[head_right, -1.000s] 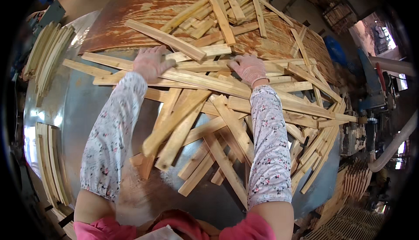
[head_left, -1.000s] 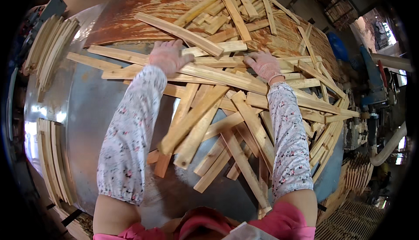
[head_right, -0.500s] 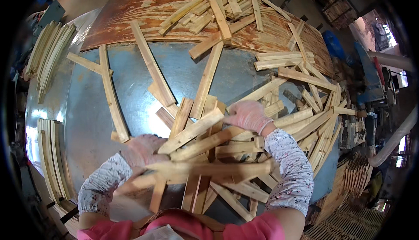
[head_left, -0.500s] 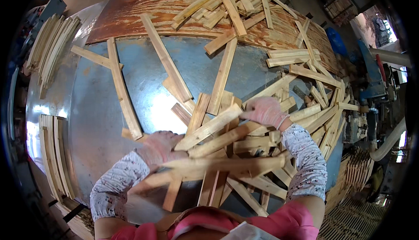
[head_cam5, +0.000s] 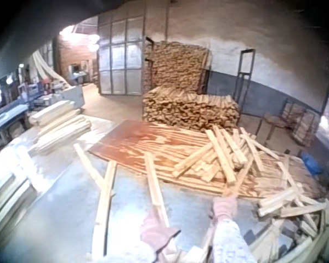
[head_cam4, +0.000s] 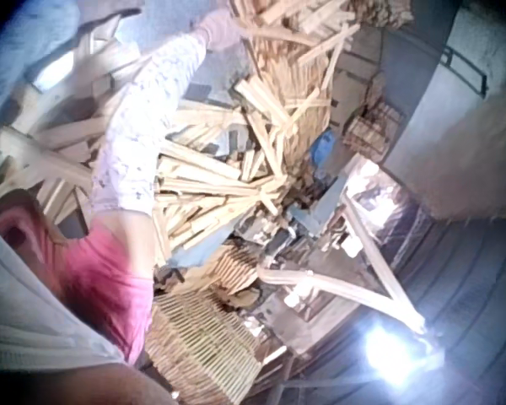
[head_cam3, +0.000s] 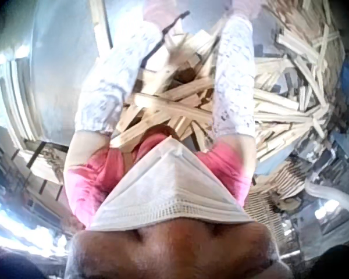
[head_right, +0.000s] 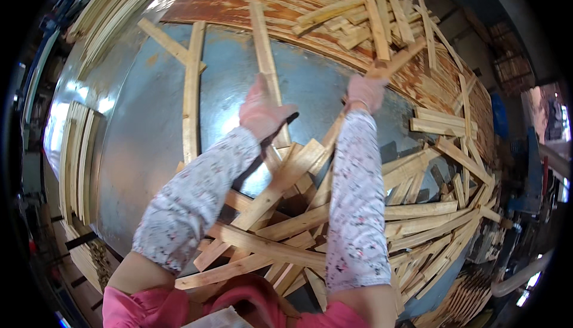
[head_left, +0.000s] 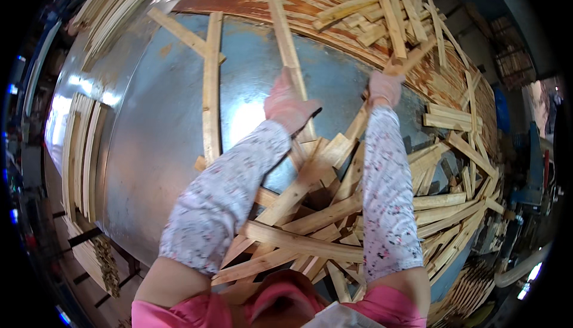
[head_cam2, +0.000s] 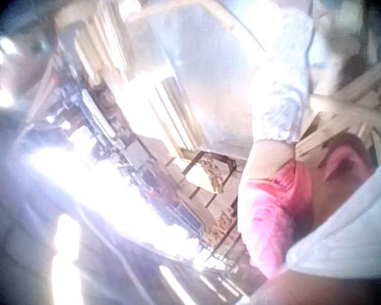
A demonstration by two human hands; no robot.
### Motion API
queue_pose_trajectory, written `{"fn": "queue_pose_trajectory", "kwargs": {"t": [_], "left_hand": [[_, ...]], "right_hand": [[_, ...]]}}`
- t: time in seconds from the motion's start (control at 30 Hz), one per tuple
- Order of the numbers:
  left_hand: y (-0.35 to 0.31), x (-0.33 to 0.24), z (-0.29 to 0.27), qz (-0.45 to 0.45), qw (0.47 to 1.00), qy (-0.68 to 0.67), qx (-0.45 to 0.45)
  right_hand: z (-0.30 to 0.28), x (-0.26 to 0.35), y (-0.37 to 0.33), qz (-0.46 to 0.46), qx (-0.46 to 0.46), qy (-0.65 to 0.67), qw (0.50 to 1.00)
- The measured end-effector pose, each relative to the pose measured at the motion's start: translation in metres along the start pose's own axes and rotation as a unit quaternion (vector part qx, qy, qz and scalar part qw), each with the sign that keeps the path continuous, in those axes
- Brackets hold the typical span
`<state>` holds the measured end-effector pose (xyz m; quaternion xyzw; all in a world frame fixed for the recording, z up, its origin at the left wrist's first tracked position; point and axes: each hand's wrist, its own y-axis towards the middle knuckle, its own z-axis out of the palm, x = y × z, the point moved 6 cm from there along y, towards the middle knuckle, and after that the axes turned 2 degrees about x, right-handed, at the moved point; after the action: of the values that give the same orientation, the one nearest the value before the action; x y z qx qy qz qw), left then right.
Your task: The person repeatedly picks up thin wooden strips from a large pile on a metal table, aligns them, and places them into a neat stack. The person handles the strips one by one or in small groups, continuously clearing the disorganized pile and building an organized stack.
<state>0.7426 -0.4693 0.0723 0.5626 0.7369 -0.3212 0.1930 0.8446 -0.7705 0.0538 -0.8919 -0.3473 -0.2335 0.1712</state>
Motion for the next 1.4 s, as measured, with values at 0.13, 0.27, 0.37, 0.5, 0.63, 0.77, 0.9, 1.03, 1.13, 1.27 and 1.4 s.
{"fn": "queue_pose_trajectory", "kwargs": {"t": [0.13, 0.27, 0.37, 0.5, 0.63, 0.77, 0.9, 1.03, 1.13, 1.27, 1.4], "left_hand": [[0.028, 0.017, -0.002, -0.096, 0.994, -0.041, 0.025], [0.02, 0.03, -0.079, -0.035, 0.998, 0.052, -0.02], [0.021, 0.083, -0.135, -0.04, 0.982, 0.175, -0.06], [0.019, 0.153, -0.158, -0.186, 0.975, 0.11, -0.046], [0.039, 0.17, -0.185, -0.108, 0.986, 0.008, -0.125], [0.125, 0.165, -0.232, -0.108, 0.978, -0.031, -0.177], [0.16, 0.142, -0.228, -0.174, 0.976, 0.043, -0.125], [0.178, 0.159, -0.21, -0.249, 0.962, 0.024, -0.109], [0.164, 0.204, -0.216, -0.17, 0.978, -0.062, -0.101], [0.052, 0.261, -0.25, -0.05, 0.898, -0.435, 0.033], [-0.126, 0.272, -0.262, -0.051, 0.803, -0.577, 0.139]], "right_hand": [[-0.015, -0.039, -0.042, 0.012, 0.094, 0.24, 0.966], [-0.018, -0.056, -0.092, -0.089, 0.045, -0.002, 0.995], [-0.021, -0.047, -0.108, -0.066, 0.052, -0.07, 0.994], [-0.022, -0.047, -0.091, -0.016, 0.114, 0.079, 0.99], [-0.025, -0.084, -0.085, 0.005, 0.073, 0.306, 0.949], [-0.025, -0.116, -0.085, -0.005, 0.047, 0.484, 0.874], [-0.05, -0.083, -0.136, 0.042, 0.011, 0.524, 0.851], [-0.093, -0.097, -0.13, -0.201, -0.051, 0.39, 0.897], [-0.118, -0.096, -0.144, -0.23, -0.043, 0.439, 0.867], [-0.15, -0.026, -0.212, -0.271, 0.071, 0.508, 0.815], [-0.152, 0.026, -0.285, -0.37, 0.193, 0.418, 0.807]]}}
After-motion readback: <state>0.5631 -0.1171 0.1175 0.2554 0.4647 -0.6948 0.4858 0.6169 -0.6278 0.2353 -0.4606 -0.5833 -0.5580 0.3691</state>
